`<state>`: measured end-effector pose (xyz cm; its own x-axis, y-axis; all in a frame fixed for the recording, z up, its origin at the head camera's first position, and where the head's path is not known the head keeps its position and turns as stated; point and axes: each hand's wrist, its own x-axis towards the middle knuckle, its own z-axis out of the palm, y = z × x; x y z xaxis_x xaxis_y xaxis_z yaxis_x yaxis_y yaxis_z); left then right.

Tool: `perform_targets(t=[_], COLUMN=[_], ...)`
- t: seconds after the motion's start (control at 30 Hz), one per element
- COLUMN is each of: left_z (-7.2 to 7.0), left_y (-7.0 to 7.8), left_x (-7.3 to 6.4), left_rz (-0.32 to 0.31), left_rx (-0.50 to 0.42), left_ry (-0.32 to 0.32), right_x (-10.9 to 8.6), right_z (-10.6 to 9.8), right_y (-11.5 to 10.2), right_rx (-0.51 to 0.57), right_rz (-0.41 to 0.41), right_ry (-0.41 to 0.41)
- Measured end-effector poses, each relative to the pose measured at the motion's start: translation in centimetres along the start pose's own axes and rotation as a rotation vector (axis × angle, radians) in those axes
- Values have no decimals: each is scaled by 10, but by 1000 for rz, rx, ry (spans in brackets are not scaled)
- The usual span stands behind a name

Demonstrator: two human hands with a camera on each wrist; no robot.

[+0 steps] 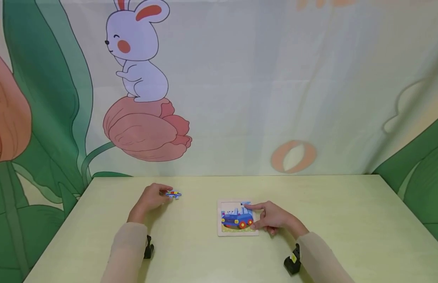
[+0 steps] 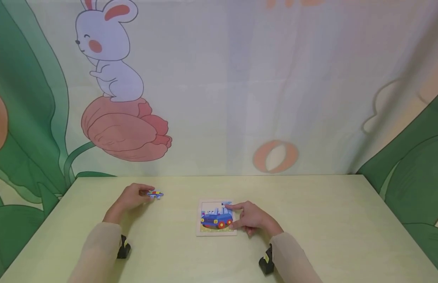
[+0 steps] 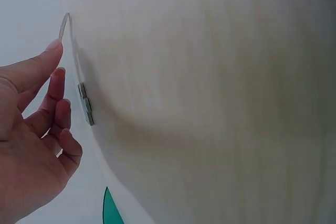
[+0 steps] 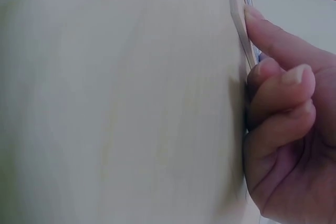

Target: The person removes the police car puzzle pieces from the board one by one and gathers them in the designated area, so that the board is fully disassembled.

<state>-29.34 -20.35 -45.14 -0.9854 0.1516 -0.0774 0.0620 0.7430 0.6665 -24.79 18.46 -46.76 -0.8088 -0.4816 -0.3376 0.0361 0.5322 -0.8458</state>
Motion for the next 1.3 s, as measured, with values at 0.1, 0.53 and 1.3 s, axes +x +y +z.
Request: perform_targets(t=[0.1,0.53,1.3], left_z=[0,5,25], left_y=[-2,0,35], left_x=[-1,4,-9], left_rz=[9,-15,169], left_rx=[34,91,-34], left_ry=[0,-28,40], right_x=[-1,-2,-2], right_z=[1,3,-1], right_y=[0,-1,0], right_rx=[11,6,-29], right_rz=[-2,0,-30], right_ry=[-6,-1,-9])
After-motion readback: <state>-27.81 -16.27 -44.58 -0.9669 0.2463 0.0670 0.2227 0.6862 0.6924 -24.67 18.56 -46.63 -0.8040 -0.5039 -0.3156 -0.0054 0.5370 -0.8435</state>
